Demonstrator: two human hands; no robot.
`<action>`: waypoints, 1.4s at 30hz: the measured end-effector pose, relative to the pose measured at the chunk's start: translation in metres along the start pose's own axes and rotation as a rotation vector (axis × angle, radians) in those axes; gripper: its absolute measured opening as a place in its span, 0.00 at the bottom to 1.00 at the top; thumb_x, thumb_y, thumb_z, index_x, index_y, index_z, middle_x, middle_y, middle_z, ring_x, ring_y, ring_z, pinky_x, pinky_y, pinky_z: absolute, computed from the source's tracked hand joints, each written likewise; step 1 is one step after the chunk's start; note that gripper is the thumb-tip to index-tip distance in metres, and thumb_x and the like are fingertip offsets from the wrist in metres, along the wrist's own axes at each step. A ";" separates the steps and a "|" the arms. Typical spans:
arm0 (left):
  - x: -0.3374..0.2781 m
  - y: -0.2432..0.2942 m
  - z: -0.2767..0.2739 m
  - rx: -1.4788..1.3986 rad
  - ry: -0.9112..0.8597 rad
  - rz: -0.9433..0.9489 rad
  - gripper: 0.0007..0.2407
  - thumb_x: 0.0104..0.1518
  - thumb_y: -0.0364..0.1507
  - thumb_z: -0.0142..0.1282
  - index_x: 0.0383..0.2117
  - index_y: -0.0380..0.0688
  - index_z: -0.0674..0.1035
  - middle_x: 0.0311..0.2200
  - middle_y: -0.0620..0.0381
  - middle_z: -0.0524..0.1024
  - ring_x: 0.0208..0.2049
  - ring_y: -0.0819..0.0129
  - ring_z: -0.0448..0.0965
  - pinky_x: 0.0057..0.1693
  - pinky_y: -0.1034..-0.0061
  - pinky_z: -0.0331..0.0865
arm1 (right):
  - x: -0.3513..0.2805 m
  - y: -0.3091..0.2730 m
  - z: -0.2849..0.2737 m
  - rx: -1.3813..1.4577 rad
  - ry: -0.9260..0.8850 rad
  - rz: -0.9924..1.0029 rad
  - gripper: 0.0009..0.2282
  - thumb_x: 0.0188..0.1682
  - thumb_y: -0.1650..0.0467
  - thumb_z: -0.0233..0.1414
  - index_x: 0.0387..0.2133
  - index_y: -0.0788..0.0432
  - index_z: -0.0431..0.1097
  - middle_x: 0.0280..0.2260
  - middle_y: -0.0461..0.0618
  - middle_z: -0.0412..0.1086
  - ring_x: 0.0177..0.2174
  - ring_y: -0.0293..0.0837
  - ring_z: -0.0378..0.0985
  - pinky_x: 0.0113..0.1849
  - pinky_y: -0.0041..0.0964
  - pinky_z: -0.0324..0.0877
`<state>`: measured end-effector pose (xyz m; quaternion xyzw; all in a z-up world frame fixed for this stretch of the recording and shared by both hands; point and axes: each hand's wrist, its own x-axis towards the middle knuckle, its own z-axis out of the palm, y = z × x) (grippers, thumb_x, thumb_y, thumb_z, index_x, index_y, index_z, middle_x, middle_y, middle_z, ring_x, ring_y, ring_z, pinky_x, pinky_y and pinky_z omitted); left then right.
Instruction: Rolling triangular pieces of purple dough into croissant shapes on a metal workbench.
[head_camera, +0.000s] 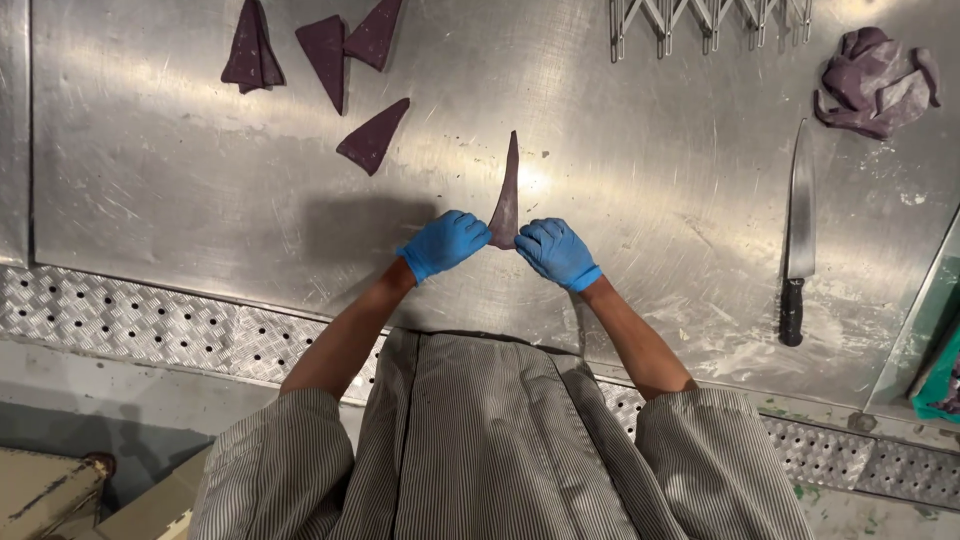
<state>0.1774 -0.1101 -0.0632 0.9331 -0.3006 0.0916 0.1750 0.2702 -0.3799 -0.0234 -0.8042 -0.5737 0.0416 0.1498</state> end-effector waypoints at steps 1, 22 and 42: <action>0.000 0.002 0.000 -0.003 -0.001 -0.004 0.03 0.58 0.28 0.58 0.35 0.45 0.80 0.31 0.58 0.75 0.35 0.65 0.76 0.45 0.72 0.71 | -0.001 -0.002 0.002 0.003 -0.003 -0.001 0.08 0.51 0.68 0.58 0.41 0.56 0.72 0.42 0.47 0.73 0.44 0.48 0.74 0.50 0.43 0.68; 0.001 0.019 -0.014 -0.208 -0.070 -0.283 0.13 0.59 0.40 0.62 0.44 0.49 0.79 0.41 0.60 0.73 0.45 0.63 0.71 0.57 0.66 0.67 | -0.004 -0.029 -0.001 0.177 0.216 0.192 0.13 0.51 0.67 0.60 0.48 0.56 0.71 0.41 0.49 0.71 0.47 0.52 0.72 0.53 0.47 0.64; 0.003 0.019 0.019 0.007 0.035 -0.191 0.11 0.57 0.42 0.63 0.30 0.50 0.79 0.30 0.63 0.74 0.35 0.68 0.72 0.47 0.72 0.68 | -0.005 -0.020 0.025 -0.025 0.233 0.184 0.11 0.49 0.62 0.64 0.38 0.53 0.73 0.35 0.45 0.72 0.42 0.47 0.75 0.47 0.44 0.69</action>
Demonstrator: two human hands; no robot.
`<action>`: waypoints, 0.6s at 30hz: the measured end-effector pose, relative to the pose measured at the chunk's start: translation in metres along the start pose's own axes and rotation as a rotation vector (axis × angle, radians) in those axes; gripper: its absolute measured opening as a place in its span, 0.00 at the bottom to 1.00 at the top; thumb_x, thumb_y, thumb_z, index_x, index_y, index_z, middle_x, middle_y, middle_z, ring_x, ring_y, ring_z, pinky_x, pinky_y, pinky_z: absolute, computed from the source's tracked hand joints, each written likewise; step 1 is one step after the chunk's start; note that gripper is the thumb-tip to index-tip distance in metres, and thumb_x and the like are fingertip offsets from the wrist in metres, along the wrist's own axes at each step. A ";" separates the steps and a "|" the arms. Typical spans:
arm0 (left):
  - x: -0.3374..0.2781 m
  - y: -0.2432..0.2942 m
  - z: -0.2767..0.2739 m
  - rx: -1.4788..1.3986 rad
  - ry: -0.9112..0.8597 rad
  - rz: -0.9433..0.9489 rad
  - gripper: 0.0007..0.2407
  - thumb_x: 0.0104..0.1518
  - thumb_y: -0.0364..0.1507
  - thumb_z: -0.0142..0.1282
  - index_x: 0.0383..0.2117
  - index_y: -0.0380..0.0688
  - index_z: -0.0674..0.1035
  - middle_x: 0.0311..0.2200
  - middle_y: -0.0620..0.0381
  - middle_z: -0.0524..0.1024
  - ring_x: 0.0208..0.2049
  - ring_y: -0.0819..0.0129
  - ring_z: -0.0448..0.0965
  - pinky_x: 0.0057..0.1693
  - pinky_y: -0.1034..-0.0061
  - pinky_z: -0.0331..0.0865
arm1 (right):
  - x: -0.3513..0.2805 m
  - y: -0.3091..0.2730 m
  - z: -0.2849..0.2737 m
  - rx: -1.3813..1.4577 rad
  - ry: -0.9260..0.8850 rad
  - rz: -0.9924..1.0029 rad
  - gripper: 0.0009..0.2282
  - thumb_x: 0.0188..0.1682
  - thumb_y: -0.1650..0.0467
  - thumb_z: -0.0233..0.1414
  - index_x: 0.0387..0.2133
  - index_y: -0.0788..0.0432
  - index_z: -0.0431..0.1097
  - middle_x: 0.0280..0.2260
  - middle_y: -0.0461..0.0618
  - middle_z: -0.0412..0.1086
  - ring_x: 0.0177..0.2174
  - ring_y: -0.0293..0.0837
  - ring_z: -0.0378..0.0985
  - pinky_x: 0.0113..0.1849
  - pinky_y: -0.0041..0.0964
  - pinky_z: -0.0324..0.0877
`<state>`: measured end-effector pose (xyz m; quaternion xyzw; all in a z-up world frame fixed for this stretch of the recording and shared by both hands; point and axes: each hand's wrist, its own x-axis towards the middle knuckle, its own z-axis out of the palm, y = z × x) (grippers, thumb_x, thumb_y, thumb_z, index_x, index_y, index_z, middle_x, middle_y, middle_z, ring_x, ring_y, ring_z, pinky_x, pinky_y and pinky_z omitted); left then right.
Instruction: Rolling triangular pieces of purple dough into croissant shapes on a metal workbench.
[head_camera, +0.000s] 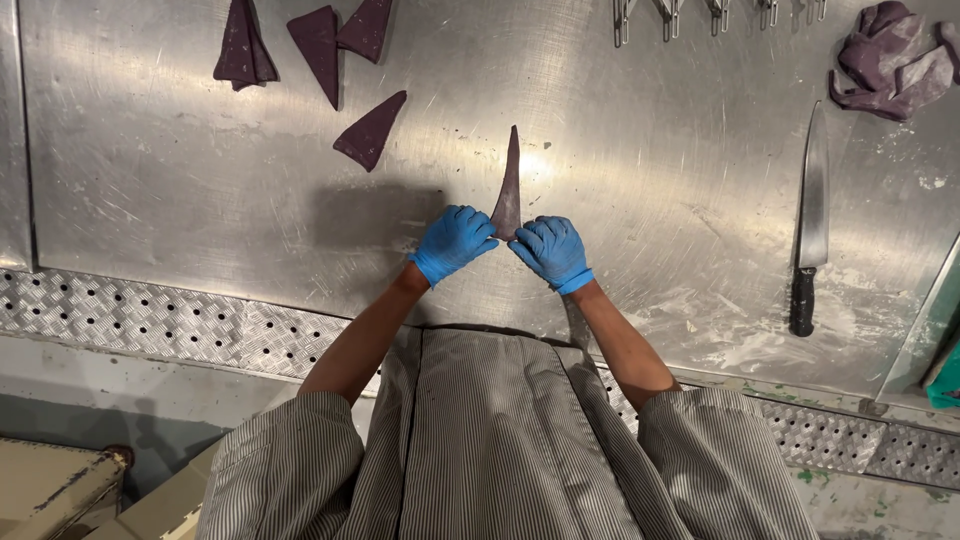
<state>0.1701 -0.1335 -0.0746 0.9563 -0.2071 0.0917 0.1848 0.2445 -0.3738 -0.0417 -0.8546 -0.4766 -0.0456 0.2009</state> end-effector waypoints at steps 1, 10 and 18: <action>0.003 0.001 -0.004 0.001 0.002 0.000 0.11 0.57 0.42 0.63 0.30 0.50 0.79 0.30 0.63 0.74 0.35 0.68 0.72 0.47 0.72 0.68 | 0.002 -0.001 -0.002 -0.001 0.000 -0.001 0.11 0.49 0.62 0.64 0.38 0.53 0.73 0.35 0.45 0.72 0.42 0.47 0.75 0.47 0.44 0.69; 0.032 -0.002 -0.024 0.010 -0.114 0.002 0.16 0.55 0.48 0.62 0.28 0.49 0.80 0.27 0.60 0.73 0.31 0.66 0.73 0.40 0.70 0.68 | 0.010 -0.005 -0.003 -0.079 -0.064 0.082 0.13 0.47 0.58 0.63 0.35 0.52 0.74 0.32 0.45 0.71 0.40 0.48 0.73 0.44 0.45 0.67; 0.042 -0.004 -0.046 -0.161 -0.081 -0.119 0.14 0.51 0.47 0.65 0.23 0.54 0.79 0.30 0.60 0.69 0.38 0.62 0.67 0.47 0.66 0.64 | 0.036 -0.006 -0.024 0.193 -0.102 0.283 0.13 0.42 0.57 0.65 0.27 0.52 0.74 0.39 0.49 0.68 0.45 0.52 0.64 0.53 0.49 0.57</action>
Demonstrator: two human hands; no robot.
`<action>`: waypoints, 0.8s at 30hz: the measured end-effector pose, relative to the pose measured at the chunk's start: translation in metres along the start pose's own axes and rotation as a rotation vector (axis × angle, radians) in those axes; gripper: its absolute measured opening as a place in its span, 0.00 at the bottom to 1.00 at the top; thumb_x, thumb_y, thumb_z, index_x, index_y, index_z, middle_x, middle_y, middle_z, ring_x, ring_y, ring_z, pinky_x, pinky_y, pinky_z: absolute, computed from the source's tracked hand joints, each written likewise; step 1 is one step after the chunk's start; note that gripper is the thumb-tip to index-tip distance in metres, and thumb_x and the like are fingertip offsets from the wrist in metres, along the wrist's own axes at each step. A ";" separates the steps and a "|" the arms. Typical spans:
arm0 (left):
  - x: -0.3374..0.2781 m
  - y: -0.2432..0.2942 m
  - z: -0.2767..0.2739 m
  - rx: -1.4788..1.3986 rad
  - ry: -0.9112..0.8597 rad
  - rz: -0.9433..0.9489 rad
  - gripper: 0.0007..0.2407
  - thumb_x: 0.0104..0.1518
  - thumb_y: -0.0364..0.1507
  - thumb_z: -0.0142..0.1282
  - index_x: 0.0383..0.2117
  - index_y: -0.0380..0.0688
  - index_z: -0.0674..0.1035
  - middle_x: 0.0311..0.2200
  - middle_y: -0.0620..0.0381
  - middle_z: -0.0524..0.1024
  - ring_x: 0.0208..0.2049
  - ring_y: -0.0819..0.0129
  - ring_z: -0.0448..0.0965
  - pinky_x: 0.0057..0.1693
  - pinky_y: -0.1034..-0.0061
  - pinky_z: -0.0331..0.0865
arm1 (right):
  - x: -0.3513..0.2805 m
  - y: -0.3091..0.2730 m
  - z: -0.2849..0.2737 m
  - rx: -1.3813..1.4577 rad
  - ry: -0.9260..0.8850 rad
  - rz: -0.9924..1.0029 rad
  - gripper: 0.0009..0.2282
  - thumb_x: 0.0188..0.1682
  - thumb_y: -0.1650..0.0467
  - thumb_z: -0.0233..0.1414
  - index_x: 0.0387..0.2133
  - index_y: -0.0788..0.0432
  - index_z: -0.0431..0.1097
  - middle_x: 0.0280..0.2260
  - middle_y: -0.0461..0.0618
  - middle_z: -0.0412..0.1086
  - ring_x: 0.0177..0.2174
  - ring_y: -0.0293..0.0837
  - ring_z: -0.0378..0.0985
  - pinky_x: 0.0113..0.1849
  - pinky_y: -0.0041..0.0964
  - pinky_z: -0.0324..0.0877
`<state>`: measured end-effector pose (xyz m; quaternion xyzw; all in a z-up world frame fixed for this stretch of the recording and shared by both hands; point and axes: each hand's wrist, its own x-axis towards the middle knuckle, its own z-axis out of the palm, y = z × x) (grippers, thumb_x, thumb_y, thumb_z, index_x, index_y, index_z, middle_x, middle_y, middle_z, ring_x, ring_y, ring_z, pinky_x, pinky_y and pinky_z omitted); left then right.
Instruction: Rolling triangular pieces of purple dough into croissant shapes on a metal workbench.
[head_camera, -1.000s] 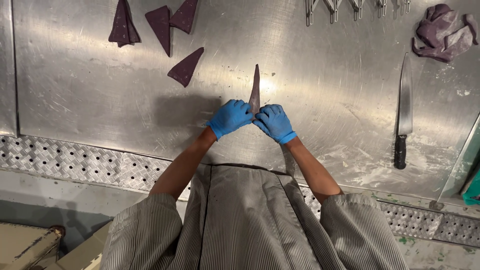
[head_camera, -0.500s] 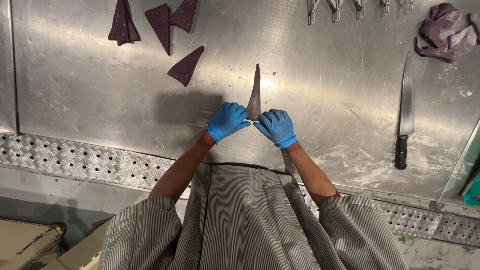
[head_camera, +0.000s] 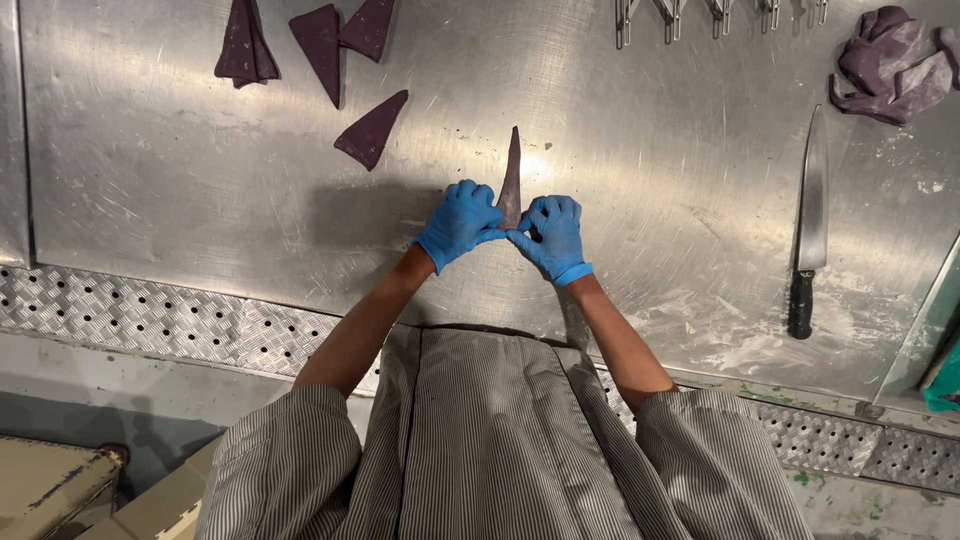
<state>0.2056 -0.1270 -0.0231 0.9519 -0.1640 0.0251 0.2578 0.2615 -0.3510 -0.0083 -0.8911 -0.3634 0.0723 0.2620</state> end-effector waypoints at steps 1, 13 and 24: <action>0.000 -0.001 0.000 -0.001 -0.001 -0.001 0.14 0.51 0.47 0.65 0.23 0.54 0.79 0.30 0.60 0.69 0.38 0.62 0.67 0.47 0.66 0.64 | 0.002 -0.002 -0.001 0.001 -0.002 0.000 0.13 0.42 0.57 0.65 0.27 0.52 0.74 0.39 0.49 0.68 0.45 0.52 0.64 0.53 0.49 0.57; 0.001 -0.006 0.010 -0.075 0.081 -0.106 0.16 0.51 0.50 0.65 0.28 0.53 0.79 0.36 0.61 0.67 0.44 0.62 0.62 0.54 0.64 0.58 | -0.011 0.007 0.010 -0.167 0.043 -0.251 0.12 0.49 0.61 0.63 0.39 0.52 0.72 0.36 0.47 0.68 0.45 0.50 0.69 0.56 0.50 0.59; -0.004 -0.010 0.023 0.091 0.179 0.130 0.09 0.58 0.41 0.64 0.31 0.52 0.82 0.25 0.64 0.72 0.32 0.68 0.71 0.45 0.72 0.68 | -0.005 0.008 0.012 -0.190 0.123 -0.270 0.12 0.50 0.65 0.63 0.43 0.56 0.75 0.32 0.46 0.70 0.39 0.48 0.73 0.52 0.46 0.65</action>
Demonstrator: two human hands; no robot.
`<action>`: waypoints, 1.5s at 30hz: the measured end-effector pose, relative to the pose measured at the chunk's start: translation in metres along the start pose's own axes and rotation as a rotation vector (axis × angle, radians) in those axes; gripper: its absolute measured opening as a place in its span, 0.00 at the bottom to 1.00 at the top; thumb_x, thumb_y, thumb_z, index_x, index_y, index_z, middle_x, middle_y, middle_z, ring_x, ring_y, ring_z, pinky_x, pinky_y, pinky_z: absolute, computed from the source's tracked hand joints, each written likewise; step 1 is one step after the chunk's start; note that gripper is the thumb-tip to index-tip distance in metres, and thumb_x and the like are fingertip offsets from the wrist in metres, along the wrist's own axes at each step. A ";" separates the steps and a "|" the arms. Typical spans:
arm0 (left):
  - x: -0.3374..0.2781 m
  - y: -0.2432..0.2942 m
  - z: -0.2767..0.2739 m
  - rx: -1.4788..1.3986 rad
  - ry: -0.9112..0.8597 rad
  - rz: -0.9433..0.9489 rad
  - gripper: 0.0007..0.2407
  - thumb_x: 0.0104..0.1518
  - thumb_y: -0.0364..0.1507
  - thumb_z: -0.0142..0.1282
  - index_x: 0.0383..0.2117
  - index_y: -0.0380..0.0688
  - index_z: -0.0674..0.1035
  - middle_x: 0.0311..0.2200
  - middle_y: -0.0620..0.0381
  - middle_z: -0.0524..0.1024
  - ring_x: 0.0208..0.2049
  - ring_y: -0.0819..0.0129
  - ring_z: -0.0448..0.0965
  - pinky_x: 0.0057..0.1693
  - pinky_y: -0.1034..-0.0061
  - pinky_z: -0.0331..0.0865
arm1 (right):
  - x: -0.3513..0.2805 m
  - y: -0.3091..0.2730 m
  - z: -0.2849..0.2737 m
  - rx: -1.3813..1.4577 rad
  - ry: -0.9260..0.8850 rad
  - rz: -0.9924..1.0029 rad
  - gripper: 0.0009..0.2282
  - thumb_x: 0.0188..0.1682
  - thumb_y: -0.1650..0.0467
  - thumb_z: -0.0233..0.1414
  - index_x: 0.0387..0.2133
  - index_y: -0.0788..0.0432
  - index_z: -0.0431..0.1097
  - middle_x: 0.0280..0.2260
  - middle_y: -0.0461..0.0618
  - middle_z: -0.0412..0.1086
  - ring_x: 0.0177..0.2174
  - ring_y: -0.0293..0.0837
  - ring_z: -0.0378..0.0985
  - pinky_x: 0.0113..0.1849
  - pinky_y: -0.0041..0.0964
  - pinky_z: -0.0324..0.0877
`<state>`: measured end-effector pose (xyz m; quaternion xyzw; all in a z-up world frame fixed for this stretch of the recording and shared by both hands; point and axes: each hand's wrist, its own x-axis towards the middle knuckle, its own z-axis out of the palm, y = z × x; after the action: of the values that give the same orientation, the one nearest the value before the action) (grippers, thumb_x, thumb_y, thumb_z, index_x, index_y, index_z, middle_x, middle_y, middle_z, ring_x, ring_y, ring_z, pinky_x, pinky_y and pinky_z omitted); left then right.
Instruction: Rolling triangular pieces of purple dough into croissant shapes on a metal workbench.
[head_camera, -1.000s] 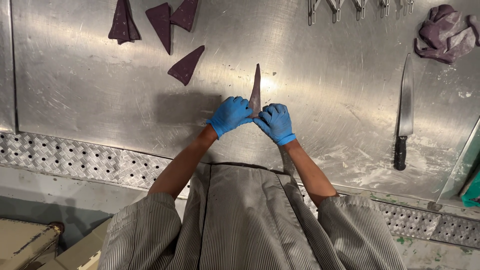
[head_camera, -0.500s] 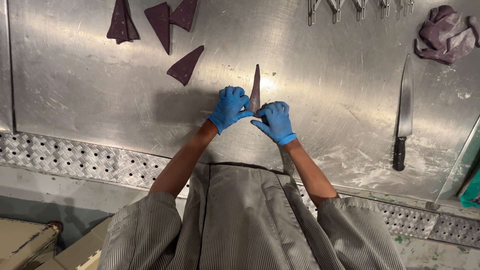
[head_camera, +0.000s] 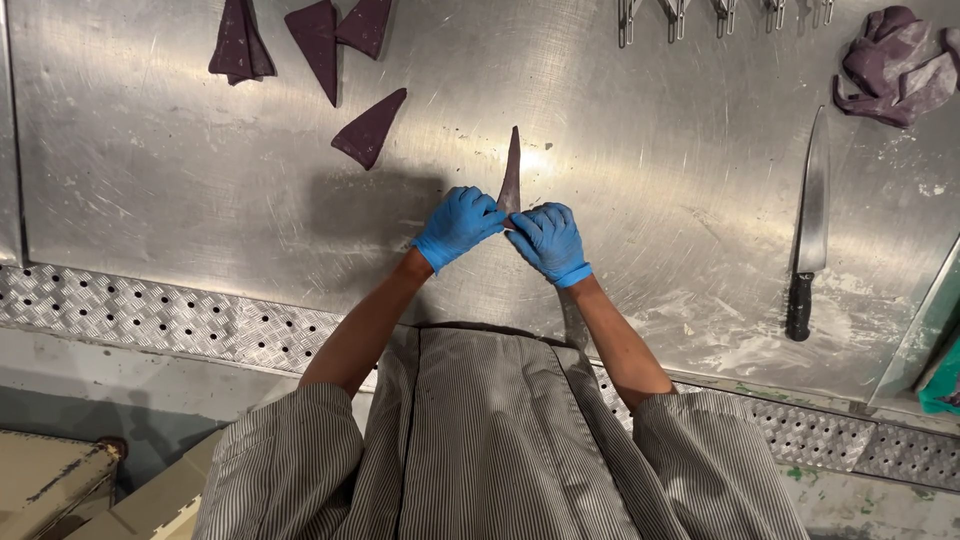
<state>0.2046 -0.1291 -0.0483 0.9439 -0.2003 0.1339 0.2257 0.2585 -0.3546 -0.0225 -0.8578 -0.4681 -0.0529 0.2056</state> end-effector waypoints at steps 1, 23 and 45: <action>-0.001 -0.001 0.003 0.001 0.000 0.000 0.09 0.58 0.41 0.64 0.31 0.52 0.82 0.25 0.64 0.72 0.32 0.68 0.71 0.45 0.72 0.68 | 0.003 -0.001 0.000 0.000 0.000 -0.001 0.12 0.50 0.65 0.63 0.43 0.56 0.75 0.32 0.46 0.70 0.39 0.48 0.73 0.52 0.46 0.65; 0.027 -0.013 0.001 -0.249 -0.013 -0.147 0.13 0.57 0.39 0.64 0.43 0.49 0.83 0.39 0.59 0.76 0.38 0.64 0.73 0.50 0.68 0.70 | 0.028 0.020 -0.004 0.134 -0.080 0.094 0.16 0.50 0.63 0.61 0.49 0.56 0.73 0.38 0.49 0.69 0.42 0.50 0.70 0.51 0.46 0.63; 0.075 0.010 -0.019 -0.765 0.328 -0.550 0.16 0.61 0.32 0.62 0.52 0.39 0.77 0.44 0.53 0.79 0.43 0.68 0.83 0.47 0.75 0.81 | 0.047 0.021 -0.024 0.934 0.271 0.618 0.33 0.58 0.71 0.53 0.73 0.52 0.40 0.61 0.53 0.62 0.59 0.49 0.67 0.59 0.48 0.65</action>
<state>0.2638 -0.1517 -0.0023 0.7778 0.0596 0.1329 0.6114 0.3046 -0.3376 0.0058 -0.7586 -0.1388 0.1126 0.6266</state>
